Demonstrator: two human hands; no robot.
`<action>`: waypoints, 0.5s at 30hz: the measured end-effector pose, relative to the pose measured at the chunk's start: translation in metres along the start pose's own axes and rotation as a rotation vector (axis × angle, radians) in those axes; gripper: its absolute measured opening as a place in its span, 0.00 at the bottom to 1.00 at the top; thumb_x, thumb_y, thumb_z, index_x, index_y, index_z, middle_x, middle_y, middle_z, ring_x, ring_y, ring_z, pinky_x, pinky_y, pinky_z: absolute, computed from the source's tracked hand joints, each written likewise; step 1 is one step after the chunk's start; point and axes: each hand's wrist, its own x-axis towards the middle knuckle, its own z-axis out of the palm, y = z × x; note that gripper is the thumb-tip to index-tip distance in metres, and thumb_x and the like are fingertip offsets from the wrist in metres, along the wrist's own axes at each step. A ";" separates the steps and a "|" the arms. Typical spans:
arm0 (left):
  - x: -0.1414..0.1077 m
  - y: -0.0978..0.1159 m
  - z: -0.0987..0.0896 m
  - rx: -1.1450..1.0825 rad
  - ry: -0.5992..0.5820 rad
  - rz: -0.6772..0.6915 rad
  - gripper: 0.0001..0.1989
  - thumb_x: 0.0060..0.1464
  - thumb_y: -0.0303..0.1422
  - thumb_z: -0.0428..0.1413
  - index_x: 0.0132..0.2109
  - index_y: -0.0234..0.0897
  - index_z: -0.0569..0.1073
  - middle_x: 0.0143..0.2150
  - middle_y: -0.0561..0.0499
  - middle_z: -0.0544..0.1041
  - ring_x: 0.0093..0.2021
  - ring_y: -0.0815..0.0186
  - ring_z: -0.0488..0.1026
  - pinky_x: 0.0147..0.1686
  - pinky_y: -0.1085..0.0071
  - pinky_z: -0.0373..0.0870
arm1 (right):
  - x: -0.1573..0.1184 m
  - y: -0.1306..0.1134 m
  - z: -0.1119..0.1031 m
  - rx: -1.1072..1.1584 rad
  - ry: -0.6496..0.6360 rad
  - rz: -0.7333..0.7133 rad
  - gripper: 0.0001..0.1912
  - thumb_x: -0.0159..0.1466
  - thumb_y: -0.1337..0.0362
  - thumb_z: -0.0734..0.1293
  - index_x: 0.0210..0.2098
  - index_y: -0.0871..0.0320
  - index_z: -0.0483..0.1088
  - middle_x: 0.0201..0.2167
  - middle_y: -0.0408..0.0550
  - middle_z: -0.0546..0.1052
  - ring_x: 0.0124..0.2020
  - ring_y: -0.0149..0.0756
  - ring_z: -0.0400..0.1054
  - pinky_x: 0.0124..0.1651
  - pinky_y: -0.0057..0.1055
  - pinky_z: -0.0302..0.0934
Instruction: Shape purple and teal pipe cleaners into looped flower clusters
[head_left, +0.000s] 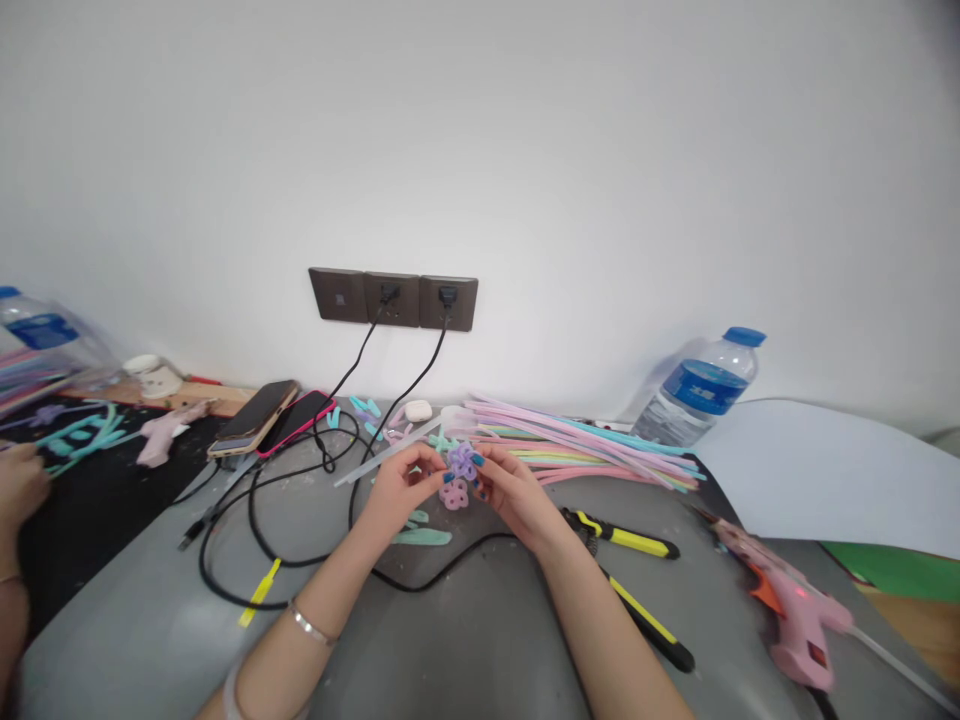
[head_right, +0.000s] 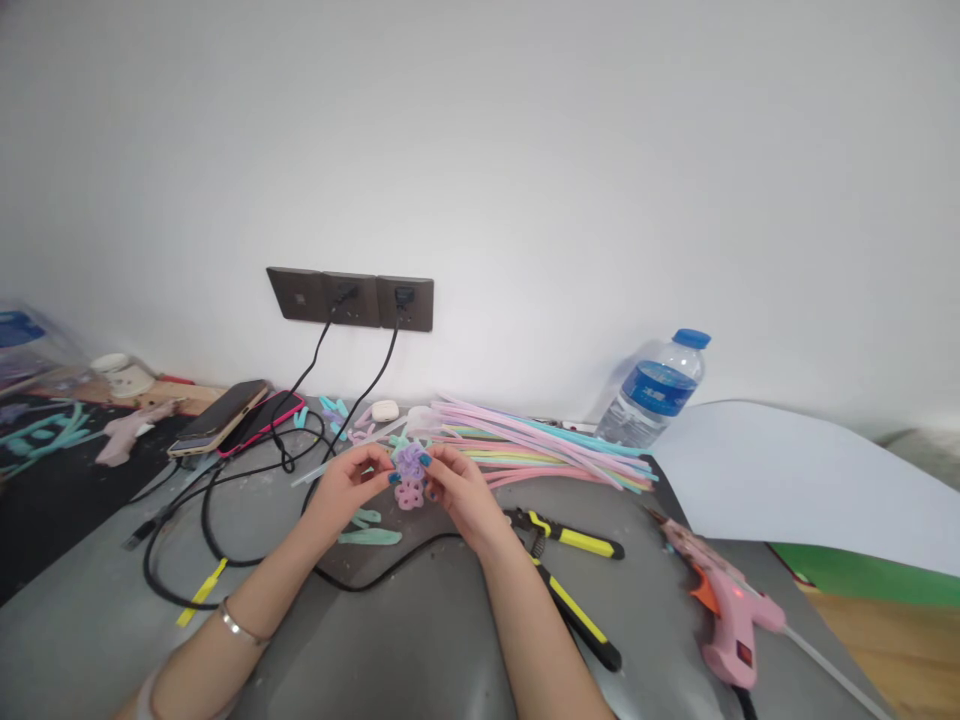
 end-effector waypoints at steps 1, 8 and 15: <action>0.000 0.000 0.000 0.010 -0.008 0.000 0.05 0.45 0.30 0.61 0.30 0.34 0.73 0.29 0.52 0.72 0.30 0.68 0.67 0.31 0.74 0.64 | 0.000 0.000 0.000 -0.009 0.000 -0.002 0.17 0.47 0.54 0.78 0.28 0.57 0.71 0.24 0.39 0.69 0.22 0.27 0.57 0.27 0.26 0.53; 0.001 0.000 -0.003 -0.018 0.076 -0.012 0.07 0.47 0.34 0.61 0.31 0.35 0.74 0.29 0.53 0.73 0.31 0.67 0.68 0.33 0.73 0.65 | 0.000 -0.002 -0.001 -0.021 0.032 -0.024 0.18 0.47 0.53 0.77 0.26 0.56 0.68 0.22 0.38 0.67 0.22 0.27 0.56 0.27 0.27 0.52; 0.000 0.002 -0.001 0.058 0.016 -0.061 0.13 0.51 0.41 0.58 0.34 0.34 0.77 0.29 0.50 0.74 0.29 0.66 0.67 0.29 0.73 0.63 | -0.001 0.001 0.000 -0.100 -0.030 -0.035 0.16 0.50 0.54 0.76 0.27 0.57 0.69 0.23 0.38 0.67 0.23 0.27 0.57 0.27 0.27 0.50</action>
